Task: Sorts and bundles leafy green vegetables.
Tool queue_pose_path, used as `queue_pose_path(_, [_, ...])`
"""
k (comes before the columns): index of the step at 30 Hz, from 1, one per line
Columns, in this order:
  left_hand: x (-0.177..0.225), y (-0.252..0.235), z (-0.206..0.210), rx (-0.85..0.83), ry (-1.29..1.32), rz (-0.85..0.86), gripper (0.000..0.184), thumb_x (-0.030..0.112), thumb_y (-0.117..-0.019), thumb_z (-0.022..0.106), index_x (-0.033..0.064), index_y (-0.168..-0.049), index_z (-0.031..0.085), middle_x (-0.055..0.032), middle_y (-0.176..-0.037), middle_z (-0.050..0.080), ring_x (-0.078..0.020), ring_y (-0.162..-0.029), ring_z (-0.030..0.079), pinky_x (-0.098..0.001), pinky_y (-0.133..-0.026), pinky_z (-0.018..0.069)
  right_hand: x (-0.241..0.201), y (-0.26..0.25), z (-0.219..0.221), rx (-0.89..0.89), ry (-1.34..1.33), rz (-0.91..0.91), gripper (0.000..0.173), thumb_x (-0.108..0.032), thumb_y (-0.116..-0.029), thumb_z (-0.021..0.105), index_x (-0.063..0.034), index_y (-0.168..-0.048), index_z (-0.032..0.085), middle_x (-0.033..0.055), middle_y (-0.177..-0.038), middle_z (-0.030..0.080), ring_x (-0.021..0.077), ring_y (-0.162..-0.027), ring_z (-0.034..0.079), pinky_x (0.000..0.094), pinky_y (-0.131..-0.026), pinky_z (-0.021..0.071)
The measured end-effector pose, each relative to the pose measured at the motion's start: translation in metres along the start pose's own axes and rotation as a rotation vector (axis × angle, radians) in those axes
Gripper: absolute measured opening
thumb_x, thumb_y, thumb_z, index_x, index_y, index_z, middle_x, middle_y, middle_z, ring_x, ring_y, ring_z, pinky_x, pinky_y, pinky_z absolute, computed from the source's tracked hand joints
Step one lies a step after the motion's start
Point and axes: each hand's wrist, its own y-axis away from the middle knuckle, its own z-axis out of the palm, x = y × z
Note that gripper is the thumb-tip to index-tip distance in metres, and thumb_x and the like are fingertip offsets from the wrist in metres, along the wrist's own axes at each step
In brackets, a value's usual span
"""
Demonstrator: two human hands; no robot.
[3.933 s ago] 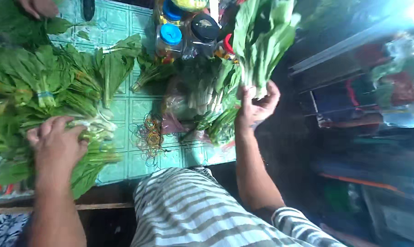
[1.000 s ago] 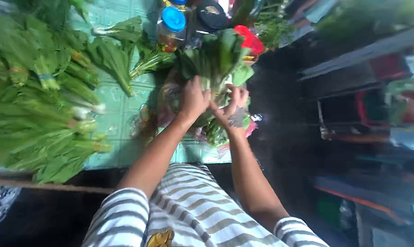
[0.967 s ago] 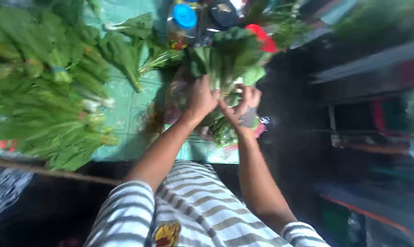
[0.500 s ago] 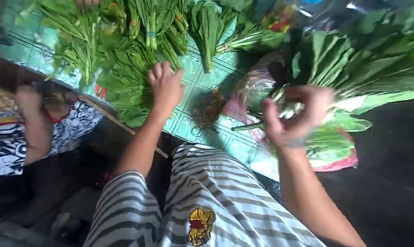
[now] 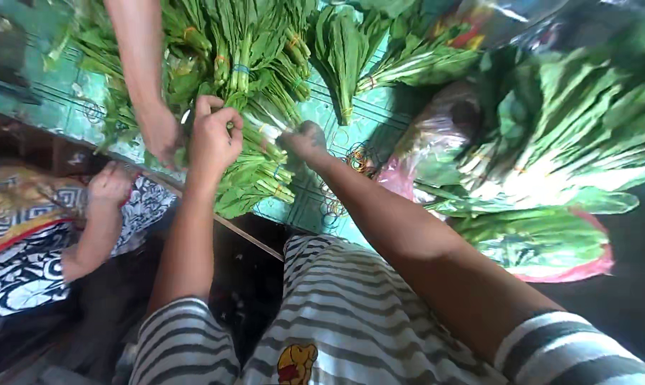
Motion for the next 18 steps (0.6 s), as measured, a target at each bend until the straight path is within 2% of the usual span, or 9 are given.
queue_pose_path(2, [-0.007, 0.002, 0.001, 0.0, -0.048, 0.044, 0.02, 0.019, -0.0908, 0.065, 0.0174, -0.108, 0.074, -0.0168, -0.145, 0.049, -0.0349, -0.13, 0.053, -0.0539, -0.101, 0.0513, -0.005, 0.006, 0.004, 0.011, -0.231, 0.042, 0.052, -0.048, -0.0856, 0.074, -0.0045, -0.114, 0.07, 0.0177, -0.109, 0.069, 0.033, -0.104, 0.066, 0.0582, -0.089, 0.0543])
queue_pose_path(3, [-0.008, 0.004, 0.002, -0.011, -0.084, 0.082, 0.026, 0.028, -0.0917, 0.067, 0.0222, -0.116, 0.073, -0.0176, -0.147, 0.047, -0.0379, -0.131, 0.05, -0.0581, -0.102, 0.0482, -0.008, 0.005, 0.007, 0.005, -0.345, 0.04, 0.05, -0.047, -0.0869, 0.07, -0.0046, -0.114, 0.068, 0.016, -0.107, 0.069, 0.0299, -0.1, 0.067, 0.0546, -0.084, 0.0558])
queue_pose_path(5, [-0.002, 0.012, 0.006, -0.054, -0.165, 0.168, 0.04, 0.053, -0.0886, 0.068, 0.0333, -0.123, 0.07, -0.0176, -0.154, 0.042, -0.045, -0.141, 0.036, -0.0696, -0.11, 0.0309, -0.019, 0.005, 0.009, -0.05, -0.565, 0.084, 0.06, -0.046, -0.0872, 0.069, -0.0019, -0.127, 0.059, 0.017, -0.111, 0.068, 0.0282, -0.096, 0.069, 0.0498, -0.079, 0.0601])
queue_pose_path(7, [0.007, 0.019, 0.014, -0.102, -0.221, 0.258, 0.053, 0.064, -0.0781, 0.076, 0.0386, -0.124, 0.071, -0.0145, -0.158, 0.039, -0.046, -0.148, 0.028, -0.0761, -0.115, 0.0164, -0.035, 0.008, 0.009, -0.084, -0.649, 0.176, 0.081, -0.057, -0.0855, 0.075, 0.0019, -0.136, 0.052, 0.0188, -0.111, 0.068, 0.0282, -0.092, 0.07, 0.0464, -0.078, 0.0618])
queue_pose_path(9, [0.007, 0.024, 0.025, -0.142, -0.259, 0.323, 0.048, 0.056, -0.0761, 0.082, 0.0386, -0.12, 0.072, -0.0106, -0.159, 0.04, -0.0424, -0.149, 0.028, -0.0748, -0.117, 0.0124, -0.042, 0.013, 0.014, -0.052, -0.562, 0.229, 0.097, -0.051, -0.0763, 0.087, 0.0021, -0.144, 0.042, 0.0221, -0.121, 0.064, 0.0309, -0.1, 0.068, 0.0479, -0.085, 0.0607])
queue_pose_path(11, [0.001, 0.025, 0.029, -0.136, -0.249, 0.364, 0.04, 0.036, -0.0764, 0.085, 0.0342, -0.115, 0.075, -0.0112, -0.155, 0.045, -0.0416, -0.147, 0.032, -0.0738, -0.118, 0.0134, -0.047, 0.023, 0.021, -0.006, -0.437, 0.2, 0.109, -0.036, -0.0671, 0.096, -0.0014, -0.148, 0.033, 0.0242, -0.127, 0.06, 0.0335, -0.109, 0.066, 0.0507, -0.091, 0.0587])
queue_pose_path(13, [-0.008, 0.027, 0.031, -0.111, -0.218, 0.409, 0.034, 0.03, -0.0808, 0.08, 0.0326, -0.114, 0.076, -0.0114, -0.151, 0.049, -0.0411, -0.147, 0.033, -0.073, -0.118, 0.0152, -0.055, 0.033, 0.021, 0.005, -0.389, 0.206, 0.114, -0.029, -0.0663, 0.098, -0.0031, -0.151, 0.026, 0.0253, -0.131, 0.058, 0.0349, -0.116, 0.063, 0.0517, -0.096, 0.0554])
queue_pose_path(14, [-0.013, 0.029, 0.034, -0.091, -0.189, 0.427, 0.032, 0.029, -0.082, 0.078, 0.0326, -0.114, 0.076, -0.0111, -0.15, 0.05, -0.0405, -0.146, 0.034, -0.072, -0.118, 0.0169, -0.058, 0.035, 0.021, 0.01, -0.372, 0.219, 0.112, -0.028, -0.0663, 0.098, -0.0029, -0.15, 0.028, 0.0251, -0.13, 0.059, 0.0349, -0.115, 0.063, 0.0518, -0.095, 0.0553])
queue_pose_path(18, [-0.023, 0.031, 0.029, -0.013, -0.088, 0.452, 0.031, 0.027, -0.0827, 0.076, 0.0331, -0.113, 0.076, -0.0116, -0.145, 0.054, -0.0391, -0.143, 0.038, -0.0679, -0.117, 0.0242, -0.061, 0.035, 0.024, -0.02, -0.498, 0.227, 0.093, -0.018, -0.0728, 0.093, -0.003, -0.145, 0.035, 0.0227, -0.117, 0.062, 0.0307, -0.095, 0.069, 0.0466, -0.079, 0.0613])
